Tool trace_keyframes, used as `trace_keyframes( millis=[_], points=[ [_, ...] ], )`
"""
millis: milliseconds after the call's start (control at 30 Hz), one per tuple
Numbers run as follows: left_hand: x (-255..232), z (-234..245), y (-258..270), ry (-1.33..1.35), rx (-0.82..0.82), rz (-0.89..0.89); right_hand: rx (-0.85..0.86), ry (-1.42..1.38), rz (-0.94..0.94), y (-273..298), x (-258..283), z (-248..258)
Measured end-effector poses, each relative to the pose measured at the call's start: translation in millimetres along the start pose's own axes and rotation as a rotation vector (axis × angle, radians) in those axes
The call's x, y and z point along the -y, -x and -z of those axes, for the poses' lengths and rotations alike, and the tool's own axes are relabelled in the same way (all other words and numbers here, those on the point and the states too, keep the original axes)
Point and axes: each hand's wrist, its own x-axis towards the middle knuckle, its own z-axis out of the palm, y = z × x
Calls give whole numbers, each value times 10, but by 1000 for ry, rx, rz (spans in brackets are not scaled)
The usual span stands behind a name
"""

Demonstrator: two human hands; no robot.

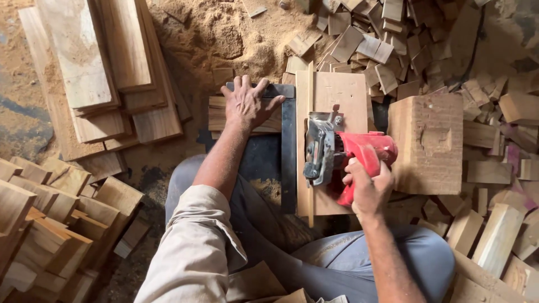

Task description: Marking wood blocks with a square and cutting them using a small handheld circular saw.

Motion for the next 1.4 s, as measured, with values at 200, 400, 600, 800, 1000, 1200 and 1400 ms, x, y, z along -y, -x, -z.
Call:
trace_keyframes(
  millis=[200, 400, 600, 800, 1000, 1200, 1400],
  points=[
    [45, -76, -22, -5, -15, -22, -9, -39, -73, -17, -4, -57],
    [35, -74, -26, 2, -9, -1, 23, -67, -98, -43, 46, -80],
    [60, -146, -64, -25, -5, -6, 43, -63, -118, -89, 81, -103],
    [46, -104, -23, -27, 1, -2, 56, -24, -58, -80, 60, -95],
    [83, -173, -51, -7, -22, -14, 52, -35, -59, -98, 33, -87],
    [62, -121, -39, -6, 7, 3, 47, -36, -45, -109, 37, -95],
    [76, -159, -45, -5, -33, -10, 40, -38, -54, -127, 16, -98]
  ],
)
